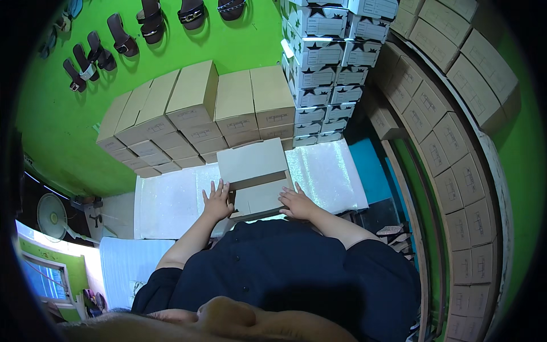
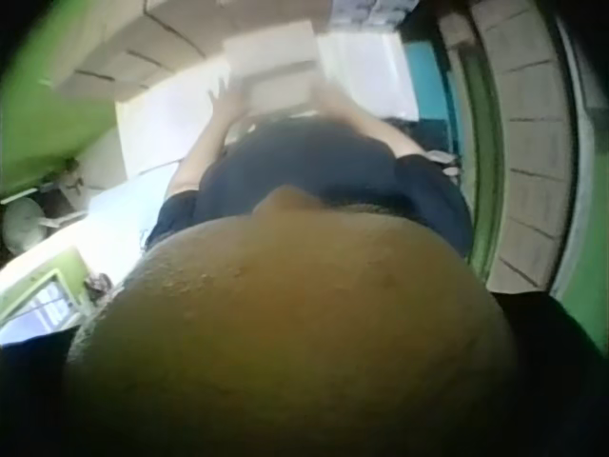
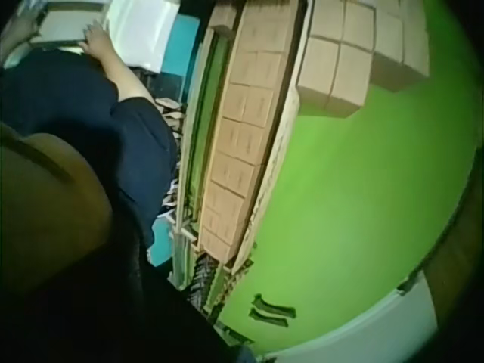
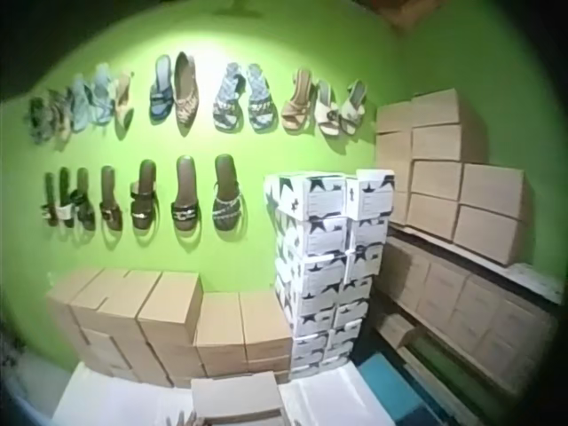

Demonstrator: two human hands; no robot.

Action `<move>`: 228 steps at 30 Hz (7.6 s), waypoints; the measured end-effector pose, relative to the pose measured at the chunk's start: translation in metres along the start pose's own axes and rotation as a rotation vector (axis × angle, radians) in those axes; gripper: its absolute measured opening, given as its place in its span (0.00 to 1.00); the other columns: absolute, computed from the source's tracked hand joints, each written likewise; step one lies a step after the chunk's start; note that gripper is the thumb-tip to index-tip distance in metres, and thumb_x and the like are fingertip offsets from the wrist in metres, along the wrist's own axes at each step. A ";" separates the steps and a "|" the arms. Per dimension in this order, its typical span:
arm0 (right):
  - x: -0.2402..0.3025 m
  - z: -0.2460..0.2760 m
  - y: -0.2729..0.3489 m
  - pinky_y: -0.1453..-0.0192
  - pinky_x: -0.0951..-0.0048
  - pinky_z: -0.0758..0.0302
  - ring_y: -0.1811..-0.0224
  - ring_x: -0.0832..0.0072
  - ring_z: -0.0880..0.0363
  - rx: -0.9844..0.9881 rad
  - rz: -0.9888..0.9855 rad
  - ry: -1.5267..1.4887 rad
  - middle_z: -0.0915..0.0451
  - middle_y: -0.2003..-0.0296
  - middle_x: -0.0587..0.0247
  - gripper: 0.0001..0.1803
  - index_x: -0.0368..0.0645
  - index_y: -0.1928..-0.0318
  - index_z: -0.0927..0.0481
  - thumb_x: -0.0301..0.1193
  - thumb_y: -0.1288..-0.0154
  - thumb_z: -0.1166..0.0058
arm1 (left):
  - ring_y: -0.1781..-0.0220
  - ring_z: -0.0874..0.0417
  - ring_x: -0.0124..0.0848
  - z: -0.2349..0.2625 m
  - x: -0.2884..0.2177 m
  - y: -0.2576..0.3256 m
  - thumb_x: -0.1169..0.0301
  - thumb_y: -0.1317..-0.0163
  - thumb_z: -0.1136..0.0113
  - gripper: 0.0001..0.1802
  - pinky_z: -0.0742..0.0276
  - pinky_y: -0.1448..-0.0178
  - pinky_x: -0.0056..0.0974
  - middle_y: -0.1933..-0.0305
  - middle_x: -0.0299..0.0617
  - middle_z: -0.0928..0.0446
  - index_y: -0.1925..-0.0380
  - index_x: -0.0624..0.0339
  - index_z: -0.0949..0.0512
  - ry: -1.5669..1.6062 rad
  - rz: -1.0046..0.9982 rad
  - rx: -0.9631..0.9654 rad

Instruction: Packing finished white sandals into shoe boxes and organizing them in a warehouse setting.

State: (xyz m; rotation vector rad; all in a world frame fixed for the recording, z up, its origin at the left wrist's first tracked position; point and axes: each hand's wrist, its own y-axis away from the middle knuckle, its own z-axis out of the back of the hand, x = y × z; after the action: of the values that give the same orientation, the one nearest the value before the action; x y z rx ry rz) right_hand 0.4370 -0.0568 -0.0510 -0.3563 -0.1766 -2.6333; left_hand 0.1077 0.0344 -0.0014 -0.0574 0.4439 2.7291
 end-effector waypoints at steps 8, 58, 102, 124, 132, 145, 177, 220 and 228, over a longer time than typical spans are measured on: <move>-0.020 0.004 0.009 0.23 0.34 0.60 0.22 0.61 0.48 -0.100 -0.057 0.017 0.34 0.30 0.57 0.31 0.49 0.33 0.29 0.49 0.32 0.47 | 0.19 0.53 0.55 -0.028 0.019 0.010 0.66 0.35 0.50 0.37 0.55 0.24 0.69 0.18 0.46 0.54 0.25 0.52 0.46 0.134 -0.167 -0.204; -0.034 0.062 -0.052 0.20 0.49 0.51 0.23 0.38 0.53 -0.003 0.157 -0.708 0.26 0.36 0.54 0.15 0.40 0.68 0.21 0.40 0.31 0.44 | 0.19 0.55 0.59 -0.044 0.039 0.066 0.48 0.71 0.17 0.81 0.52 0.23 0.65 0.19 0.55 0.57 0.23 0.52 0.65 0.159 -0.259 -0.565; 0.086 0.027 -0.095 0.30 0.18 0.62 0.23 0.52 0.49 0.087 0.298 0.068 0.36 0.32 0.60 0.47 0.71 0.27 0.38 0.48 0.49 0.31 | 0.36 0.23 0.53 -0.017 0.067 0.004 0.42 0.27 0.61 0.34 0.31 0.32 0.45 0.42 0.61 0.21 0.41 0.59 0.22 0.806 0.132 0.150; 0.072 0.002 -0.099 0.27 0.25 0.54 0.23 0.53 0.48 -0.019 0.435 0.095 0.32 0.37 0.57 0.35 0.59 0.41 0.22 0.46 0.53 0.29 | 0.40 0.20 0.48 -0.028 0.079 0.010 0.39 0.29 0.56 0.35 0.30 0.34 0.44 0.45 0.57 0.19 0.43 0.56 0.20 0.843 0.125 0.228; 0.071 0.011 -0.093 0.27 0.24 0.60 0.22 0.48 0.53 0.002 0.456 0.028 0.36 0.31 0.55 0.32 0.67 0.38 0.22 0.54 0.45 0.36 | 0.38 0.22 0.49 -0.016 0.070 0.018 0.40 0.27 0.59 0.34 0.31 0.33 0.44 0.42 0.58 0.21 0.41 0.56 0.21 0.773 0.144 0.241; 0.075 0.007 -0.091 0.28 0.21 0.60 0.21 0.51 0.54 0.058 0.441 0.019 0.36 0.30 0.59 0.33 0.63 0.35 0.26 0.56 0.40 0.40 | 0.41 0.21 0.41 -0.023 0.069 0.025 0.49 0.35 0.42 0.30 0.32 0.34 0.40 0.45 0.50 0.18 0.42 0.59 0.20 0.988 0.155 0.218; 0.027 0.070 -0.103 0.26 0.26 0.66 0.21 0.48 0.54 -0.446 -0.441 -0.258 0.42 0.26 0.51 0.38 0.48 0.28 0.37 0.53 0.32 0.49 | 0.36 0.26 0.51 0.006 0.067 0.049 0.55 0.40 0.35 0.31 0.32 0.31 0.46 0.42 0.55 0.25 0.36 0.49 0.24 0.789 -0.180 -0.353; 0.012 0.009 -0.085 0.44 0.62 0.21 0.49 0.56 0.17 -0.016 -0.629 -0.908 0.20 0.46 0.46 0.39 0.41 0.32 0.34 0.25 0.46 0.37 | 0.38 0.24 0.38 -0.033 0.056 0.076 0.53 0.46 0.31 0.16 0.59 0.24 0.71 0.55 0.36 0.20 0.60 0.45 0.16 0.091 -0.408 -0.217; 0.021 0.022 -0.081 0.40 0.60 0.23 0.44 0.49 0.20 -0.185 -0.414 -0.566 0.22 0.44 0.40 0.34 0.44 0.31 0.35 0.21 0.41 0.50 | 0.18 0.56 0.50 -0.030 0.047 0.079 0.45 0.39 0.40 0.42 0.61 0.24 0.72 0.20 0.40 0.48 0.28 0.49 0.38 0.015 0.018 -0.076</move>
State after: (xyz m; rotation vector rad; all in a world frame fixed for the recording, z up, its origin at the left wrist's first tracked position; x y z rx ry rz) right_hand 0.3850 0.0096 -0.0289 -1.2460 -0.2048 -2.8825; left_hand 0.0348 -0.0278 -0.0110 -0.0939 0.3465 2.7644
